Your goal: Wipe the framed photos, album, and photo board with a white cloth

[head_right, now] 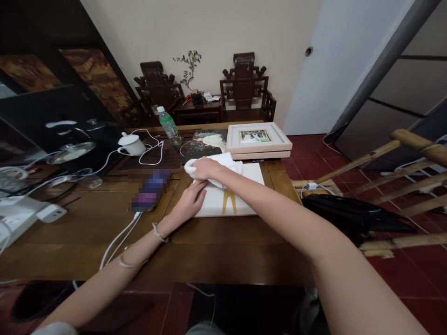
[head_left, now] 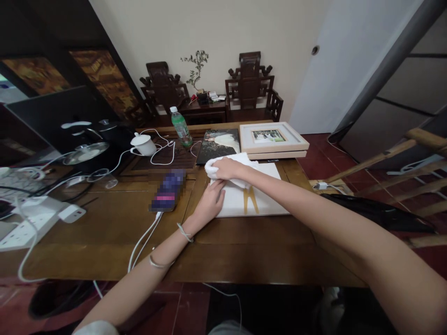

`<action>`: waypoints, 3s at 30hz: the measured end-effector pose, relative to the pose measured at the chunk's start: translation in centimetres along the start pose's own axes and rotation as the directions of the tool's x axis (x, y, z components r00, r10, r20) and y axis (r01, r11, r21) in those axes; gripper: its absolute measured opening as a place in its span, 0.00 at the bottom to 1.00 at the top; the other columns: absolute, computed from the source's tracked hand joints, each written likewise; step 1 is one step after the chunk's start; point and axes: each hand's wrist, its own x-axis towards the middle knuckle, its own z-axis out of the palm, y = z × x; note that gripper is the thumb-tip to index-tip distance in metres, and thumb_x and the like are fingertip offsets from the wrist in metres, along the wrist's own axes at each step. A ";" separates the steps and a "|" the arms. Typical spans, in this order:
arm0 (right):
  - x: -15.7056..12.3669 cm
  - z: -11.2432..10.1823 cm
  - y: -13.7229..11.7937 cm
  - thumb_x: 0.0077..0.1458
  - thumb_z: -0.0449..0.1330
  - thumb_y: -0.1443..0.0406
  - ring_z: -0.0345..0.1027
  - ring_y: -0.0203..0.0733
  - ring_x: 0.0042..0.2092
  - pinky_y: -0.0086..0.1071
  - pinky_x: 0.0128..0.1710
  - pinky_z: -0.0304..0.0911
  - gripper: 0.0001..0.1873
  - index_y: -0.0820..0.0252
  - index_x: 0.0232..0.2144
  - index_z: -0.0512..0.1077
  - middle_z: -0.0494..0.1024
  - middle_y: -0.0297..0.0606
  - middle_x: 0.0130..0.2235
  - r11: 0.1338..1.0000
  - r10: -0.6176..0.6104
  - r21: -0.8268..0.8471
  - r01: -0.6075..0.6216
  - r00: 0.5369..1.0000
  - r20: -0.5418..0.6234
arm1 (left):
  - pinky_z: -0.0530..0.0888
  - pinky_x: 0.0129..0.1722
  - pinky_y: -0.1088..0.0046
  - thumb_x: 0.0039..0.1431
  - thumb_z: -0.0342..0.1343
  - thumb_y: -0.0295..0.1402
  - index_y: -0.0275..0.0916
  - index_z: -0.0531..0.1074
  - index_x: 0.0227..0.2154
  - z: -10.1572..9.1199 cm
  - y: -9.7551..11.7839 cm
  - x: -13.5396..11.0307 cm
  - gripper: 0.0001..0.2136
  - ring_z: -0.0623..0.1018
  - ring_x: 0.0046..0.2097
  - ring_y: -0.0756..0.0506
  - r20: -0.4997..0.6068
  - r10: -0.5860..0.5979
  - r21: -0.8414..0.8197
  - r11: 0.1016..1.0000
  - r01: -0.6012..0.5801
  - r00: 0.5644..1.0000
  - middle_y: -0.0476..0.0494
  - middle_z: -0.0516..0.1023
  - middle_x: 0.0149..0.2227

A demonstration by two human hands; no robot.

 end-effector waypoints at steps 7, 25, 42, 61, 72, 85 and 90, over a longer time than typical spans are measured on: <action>-4.5 -1.4 6.0 0.51 0.48 0.71 0.69 0.48 0.43 0.32 0.38 0.60 0.20 0.65 0.46 0.70 0.75 0.48 0.46 0.992 0.120 0.022 -0.121 0.992 0.037 | 0.61 0.59 0.51 0.61 0.44 0.29 0.34 0.66 0.52 0.6 -0.5 -0.4 0.17 0.65 0.59 0.38 -0.002 -0.023 0.003 1.000 0.023 1.000 0.33 0.67 0.57; -22.1 2.5 4.4 0.37 0.48 0.79 0.66 0.48 0.44 0.36 0.41 0.58 0.20 0.56 0.31 0.69 0.73 0.42 0.39 0.998 -0.010 0.055 0.006 0.997 0.079 | 0.61 0.59 0.51 0.61 0.43 0.29 0.33 0.66 0.52 0.5 -0.2 -0.4 0.17 0.64 0.60 0.39 0.000 -0.035 0.015 0.999 0.035 0.999 0.33 0.66 0.57; -10.9 1.4 11.0 0.44 0.48 0.75 0.66 0.47 0.38 0.34 0.38 0.57 0.20 0.66 0.40 0.70 0.75 0.46 0.35 0.995 -0.002 -0.099 -0.007 0.996 -0.094 | 0.61 0.59 0.51 0.61 0.44 0.29 0.35 0.67 0.51 0.3 -0.2 -0.4 0.17 0.65 0.60 0.40 -0.006 -0.025 -0.007 1.000 0.025 1.000 0.34 0.67 0.57; -20.5 3.8 5.3 0.38 0.47 0.78 0.67 0.50 0.46 0.38 0.44 0.60 0.19 0.60 0.33 0.69 0.75 0.44 0.39 0.999 -0.026 0.026 0.026 0.999 -0.023 | 0.61 0.59 0.51 0.62 0.43 0.28 0.32 0.66 0.52 0.5 -0.3 -0.4 0.17 0.64 0.60 0.39 0.010 -0.020 0.042 0.999 0.020 1.000 0.32 0.66 0.57; -10.8 2.3 11.3 0.43 0.48 0.75 0.66 0.48 0.38 0.35 0.37 0.56 0.21 0.67 0.41 0.70 0.76 0.49 0.36 0.995 -0.023 -0.099 0.011 0.992 -0.122 | 0.61 0.59 0.50 0.62 0.43 0.29 0.31 0.66 0.52 0.3 -0.4 -0.3 0.17 0.64 0.60 0.39 0.026 -0.022 0.025 0.999 0.021 0.999 0.32 0.66 0.57; -19.5 5.4 6.3 0.35 0.47 0.79 0.45 0.50 0.63 0.52 0.60 0.43 0.22 0.63 0.35 0.69 0.63 0.52 0.58 0.990 -0.108 0.074 0.120 0.983 -0.146 | 0.61 0.59 0.52 0.61 0.44 0.28 0.33 0.67 0.51 0.4 -0.5 -0.3 0.17 0.64 0.60 0.39 0.019 -0.012 0.023 1.000 0.012 1.000 0.32 0.66 0.57; -23.3 5.6 3.9 0.34 0.47 0.79 0.45 0.47 0.64 0.51 0.61 0.40 0.23 0.61 0.34 0.69 0.61 0.48 0.60 0.983 -0.122 0.131 0.131 0.990 -0.075 | 0.61 0.59 0.51 0.61 0.44 0.29 0.32 0.67 0.51 0.3 -0.4 -0.3 0.17 0.64 0.60 0.38 0.020 -0.009 0.022 1.000 0.009 1.000 0.32 0.67 0.57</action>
